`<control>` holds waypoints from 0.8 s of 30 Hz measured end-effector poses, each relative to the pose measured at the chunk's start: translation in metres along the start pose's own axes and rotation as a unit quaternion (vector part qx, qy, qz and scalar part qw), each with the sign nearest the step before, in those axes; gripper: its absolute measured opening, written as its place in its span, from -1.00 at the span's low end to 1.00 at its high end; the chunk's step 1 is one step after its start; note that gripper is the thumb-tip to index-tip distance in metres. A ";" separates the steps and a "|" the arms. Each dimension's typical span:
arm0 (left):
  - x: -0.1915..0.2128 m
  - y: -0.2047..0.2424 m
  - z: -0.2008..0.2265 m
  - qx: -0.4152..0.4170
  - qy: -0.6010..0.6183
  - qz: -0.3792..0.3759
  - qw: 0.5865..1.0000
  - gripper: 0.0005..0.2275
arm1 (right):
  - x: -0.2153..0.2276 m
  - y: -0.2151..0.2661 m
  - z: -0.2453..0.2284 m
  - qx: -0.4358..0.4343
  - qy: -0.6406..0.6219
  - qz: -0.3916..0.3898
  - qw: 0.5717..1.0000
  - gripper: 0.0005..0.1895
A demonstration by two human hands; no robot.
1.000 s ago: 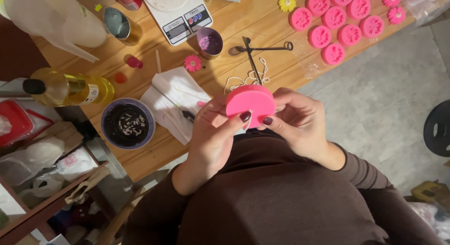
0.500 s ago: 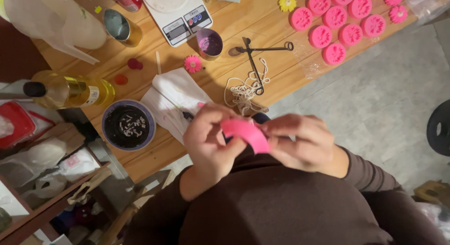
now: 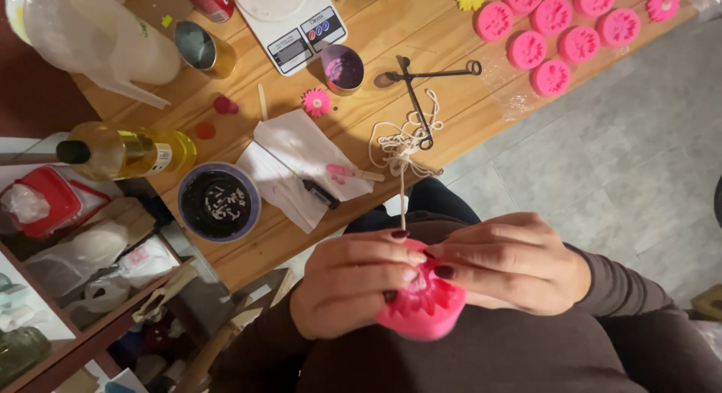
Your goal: Preparing wicks and mixing wax for candle making using molds and a scale.
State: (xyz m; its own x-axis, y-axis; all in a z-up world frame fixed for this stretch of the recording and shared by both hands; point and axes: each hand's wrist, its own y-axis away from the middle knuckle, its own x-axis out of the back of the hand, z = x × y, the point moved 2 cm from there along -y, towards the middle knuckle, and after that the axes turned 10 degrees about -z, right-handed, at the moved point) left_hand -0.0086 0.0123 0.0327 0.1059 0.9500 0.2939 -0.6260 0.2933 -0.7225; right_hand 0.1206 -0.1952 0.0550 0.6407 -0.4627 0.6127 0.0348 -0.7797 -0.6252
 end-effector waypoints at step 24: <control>0.005 -0.015 0.007 -0.100 -0.164 -0.032 0.981 -0.90 | 0.029 -0.031 -0.004 -0.096 -0.163 -0.061 0.980 -0.72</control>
State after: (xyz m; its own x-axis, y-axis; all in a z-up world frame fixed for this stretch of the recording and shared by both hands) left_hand -0.0039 0.0116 0.0492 -0.1348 0.8531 0.5040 -0.4578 0.3975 -0.7953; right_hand 0.1357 -0.1859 0.0943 0.8529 -0.2256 0.4708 0.0014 -0.9008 -0.4343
